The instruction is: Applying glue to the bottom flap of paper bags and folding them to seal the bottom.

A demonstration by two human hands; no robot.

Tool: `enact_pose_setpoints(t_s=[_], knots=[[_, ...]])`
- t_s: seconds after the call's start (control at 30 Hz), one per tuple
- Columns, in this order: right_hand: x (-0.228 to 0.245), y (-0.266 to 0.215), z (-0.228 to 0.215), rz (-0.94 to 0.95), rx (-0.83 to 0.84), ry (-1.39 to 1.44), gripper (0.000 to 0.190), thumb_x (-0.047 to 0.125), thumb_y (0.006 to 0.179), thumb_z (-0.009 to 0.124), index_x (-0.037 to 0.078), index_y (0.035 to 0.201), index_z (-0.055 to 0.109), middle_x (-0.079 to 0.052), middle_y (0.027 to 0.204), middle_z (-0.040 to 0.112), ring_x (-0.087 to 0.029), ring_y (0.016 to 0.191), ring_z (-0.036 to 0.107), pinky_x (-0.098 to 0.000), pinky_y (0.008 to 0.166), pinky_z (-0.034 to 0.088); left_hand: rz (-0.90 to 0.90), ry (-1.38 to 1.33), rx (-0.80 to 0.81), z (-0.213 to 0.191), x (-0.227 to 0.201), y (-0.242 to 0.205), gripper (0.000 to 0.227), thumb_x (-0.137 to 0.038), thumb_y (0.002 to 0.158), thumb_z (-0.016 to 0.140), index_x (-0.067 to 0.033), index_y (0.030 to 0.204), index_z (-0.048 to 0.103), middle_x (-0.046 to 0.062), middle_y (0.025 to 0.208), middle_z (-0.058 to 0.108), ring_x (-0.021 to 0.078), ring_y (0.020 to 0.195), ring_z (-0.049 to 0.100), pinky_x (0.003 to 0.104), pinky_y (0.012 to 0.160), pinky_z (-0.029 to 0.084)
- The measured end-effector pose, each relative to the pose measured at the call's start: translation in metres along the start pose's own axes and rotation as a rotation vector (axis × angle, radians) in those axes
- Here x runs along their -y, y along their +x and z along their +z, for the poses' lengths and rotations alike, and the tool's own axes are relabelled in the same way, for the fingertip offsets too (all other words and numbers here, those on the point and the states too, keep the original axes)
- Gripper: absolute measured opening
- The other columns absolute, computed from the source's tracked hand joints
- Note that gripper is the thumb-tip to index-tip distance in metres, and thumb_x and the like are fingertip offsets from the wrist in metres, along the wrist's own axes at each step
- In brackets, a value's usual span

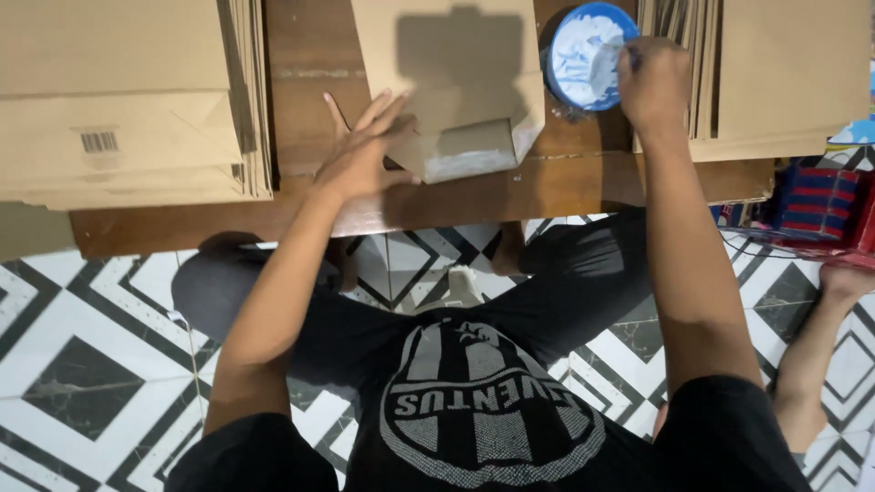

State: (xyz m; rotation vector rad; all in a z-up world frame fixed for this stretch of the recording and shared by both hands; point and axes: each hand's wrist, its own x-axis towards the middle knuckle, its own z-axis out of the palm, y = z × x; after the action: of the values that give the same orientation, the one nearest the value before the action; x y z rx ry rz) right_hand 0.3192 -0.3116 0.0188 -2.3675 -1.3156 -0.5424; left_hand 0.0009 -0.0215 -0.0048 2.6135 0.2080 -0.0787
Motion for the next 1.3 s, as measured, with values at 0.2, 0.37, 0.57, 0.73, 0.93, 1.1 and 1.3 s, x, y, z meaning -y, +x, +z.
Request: enact_pose_setpoints(t_s=[0.2,0.37,0.57,0.73,0.93,1.1,1.3], knots=[[0.01,0.015,0.03,0.151,0.145,-0.1,0.011,-0.002,0.089,0.08,-0.001,0.1,0.082,-0.02,0.084,0.078,-0.026,0.06,0.073,-0.0329,0.058,0.064,0.032,-0.052,-0.053,0.004,-0.002,-0.001,0.088,-0.055,0.064,0.081,-0.0193,0.139,0.055,-0.003,0.162,0.031,0.0209,0.151,0.019,0.077,0.107,-0.017],[0.025,0.01,0.038,0.182,0.14,-0.007,0.012,0.003,0.093,0.077,-0.005,0.099,0.082,-0.02,0.071,0.073,-0.028,0.05,0.064,-0.0376,0.055,0.057,0.083,-0.04,-0.096,0.006,-0.004,-0.003,0.084,-0.048,0.065,0.083,-0.0114,0.137,0.059,0.003,0.158,0.037,0.0202,0.15,0.018,0.083,0.103,-0.011],[0.019,0.004,0.058,0.343,0.244,0.135,0.016,0.005,0.098,0.068,-0.007,0.1,0.08,-0.022,0.079,0.073,-0.035,0.081,0.062,-0.0444,0.079,0.054,0.133,-0.011,-0.16,0.012,-0.006,-0.002,0.085,-0.047,0.065,0.083,-0.0147,0.139,0.059,0.004,0.157,0.039,0.0215,0.149,0.022,0.085,0.101,-0.01],[0.019,0.011,0.055,0.345,0.224,0.266,0.012,0.005,0.094,0.075,-0.006,0.092,0.08,-0.015,0.069,0.073,-0.021,0.05,0.062,-0.0328,0.058,0.057,0.102,0.004,-0.138,0.012,-0.009,0.0,0.086,-0.05,0.064,0.081,-0.0133,0.139,0.059,0.003,0.157,0.04,0.0192,0.149,0.022,0.085,0.101,-0.011],[0.034,0.025,0.019,0.644,0.29,0.471,0.009,0.012,0.097,0.074,0.011,0.091,0.081,-0.008,0.096,0.078,-0.019,0.083,0.072,-0.035,0.09,0.058,0.06,-0.034,-0.082,0.007,-0.013,0.001,0.092,-0.053,0.062,0.083,-0.0144,0.141,0.056,0.002,0.157,0.039,0.0182,0.149,0.018,0.084,0.102,-0.013],[0.001,0.007,0.012,0.364,0.157,0.441,0.01,0.005,0.102,0.076,-0.002,0.1,0.082,-0.009,0.08,0.071,-0.016,0.064,0.059,-0.0274,0.066,0.052,0.035,0.039,-0.044,0.011,-0.009,0.001,0.091,-0.064,0.063,0.076,-0.0193,0.139,0.056,0.0,0.159,0.037,0.0201,0.15,0.02,0.082,0.102,-0.018],[-0.007,0.004,-0.011,0.206,0.041,0.327,0.007,-0.003,0.095,0.086,-0.008,0.097,0.082,-0.014,0.083,0.072,-0.017,0.061,0.057,-0.0284,0.057,0.049,0.025,0.068,-0.02,0.01,-0.001,-0.005,0.09,-0.063,0.068,0.072,-0.0218,0.145,0.05,-0.003,0.164,0.028,0.0187,0.152,0.018,0.075,0.108,-0.019]])
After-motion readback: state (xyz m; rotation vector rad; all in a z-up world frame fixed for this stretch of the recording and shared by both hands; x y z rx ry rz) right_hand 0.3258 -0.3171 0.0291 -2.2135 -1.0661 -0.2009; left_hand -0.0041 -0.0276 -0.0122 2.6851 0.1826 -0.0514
